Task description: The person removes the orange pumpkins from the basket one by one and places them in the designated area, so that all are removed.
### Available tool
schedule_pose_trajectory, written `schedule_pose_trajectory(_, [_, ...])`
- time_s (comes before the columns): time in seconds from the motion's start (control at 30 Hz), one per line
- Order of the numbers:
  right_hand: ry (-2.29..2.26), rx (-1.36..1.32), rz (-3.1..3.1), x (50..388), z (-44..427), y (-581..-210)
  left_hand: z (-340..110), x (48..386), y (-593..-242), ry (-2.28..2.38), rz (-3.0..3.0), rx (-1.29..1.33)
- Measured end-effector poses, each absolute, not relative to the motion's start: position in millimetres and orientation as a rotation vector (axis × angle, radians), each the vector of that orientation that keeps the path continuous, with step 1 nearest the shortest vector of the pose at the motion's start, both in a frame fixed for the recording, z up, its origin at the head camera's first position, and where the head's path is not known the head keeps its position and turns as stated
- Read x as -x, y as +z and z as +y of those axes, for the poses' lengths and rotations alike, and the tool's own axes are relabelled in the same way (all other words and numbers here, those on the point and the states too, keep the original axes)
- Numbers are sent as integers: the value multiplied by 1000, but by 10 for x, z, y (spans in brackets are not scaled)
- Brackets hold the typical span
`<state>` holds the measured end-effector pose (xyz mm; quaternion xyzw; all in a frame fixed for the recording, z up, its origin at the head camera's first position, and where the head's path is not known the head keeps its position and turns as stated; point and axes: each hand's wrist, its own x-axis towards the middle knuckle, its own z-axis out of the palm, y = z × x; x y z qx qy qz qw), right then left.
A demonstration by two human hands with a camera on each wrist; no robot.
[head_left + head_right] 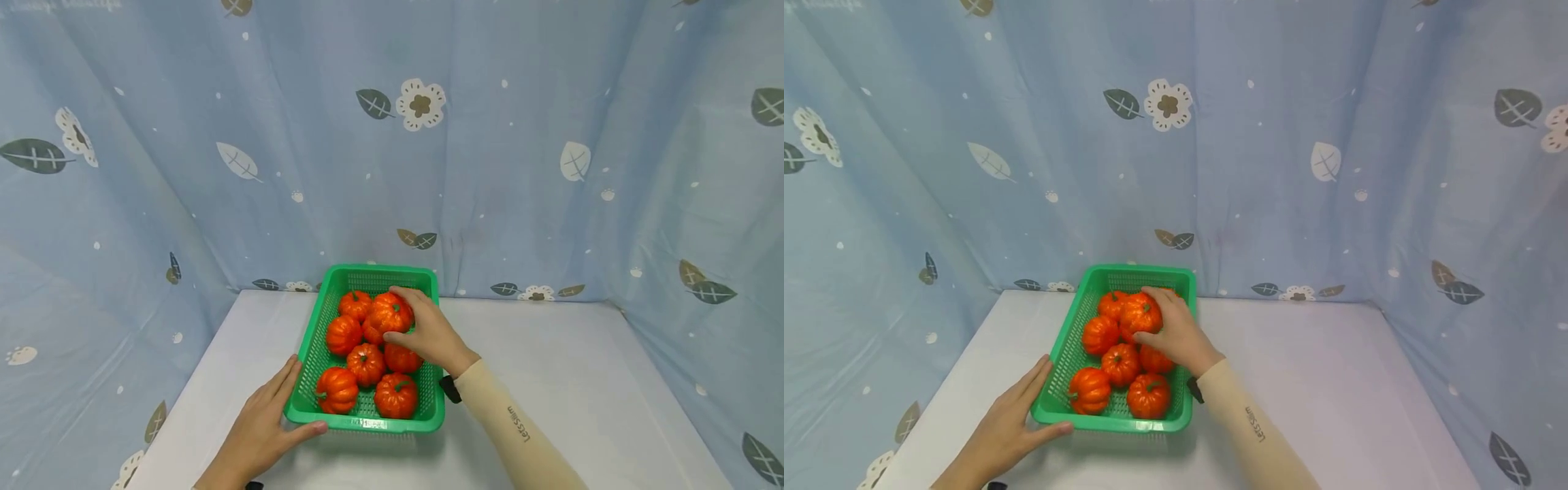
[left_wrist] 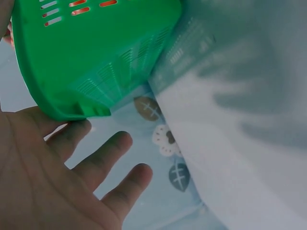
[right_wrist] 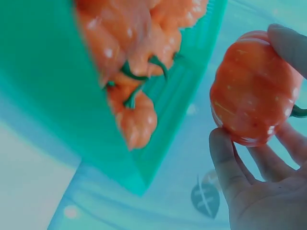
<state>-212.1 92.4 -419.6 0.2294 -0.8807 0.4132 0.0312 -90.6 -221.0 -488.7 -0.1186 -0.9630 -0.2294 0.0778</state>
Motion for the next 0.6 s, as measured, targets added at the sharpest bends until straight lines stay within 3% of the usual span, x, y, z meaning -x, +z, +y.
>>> schedule_pose_trajectory(0.6, [1343,-384,-2556,2109,1849,-4392,-2194,895,-4886,-706,-2904,320])
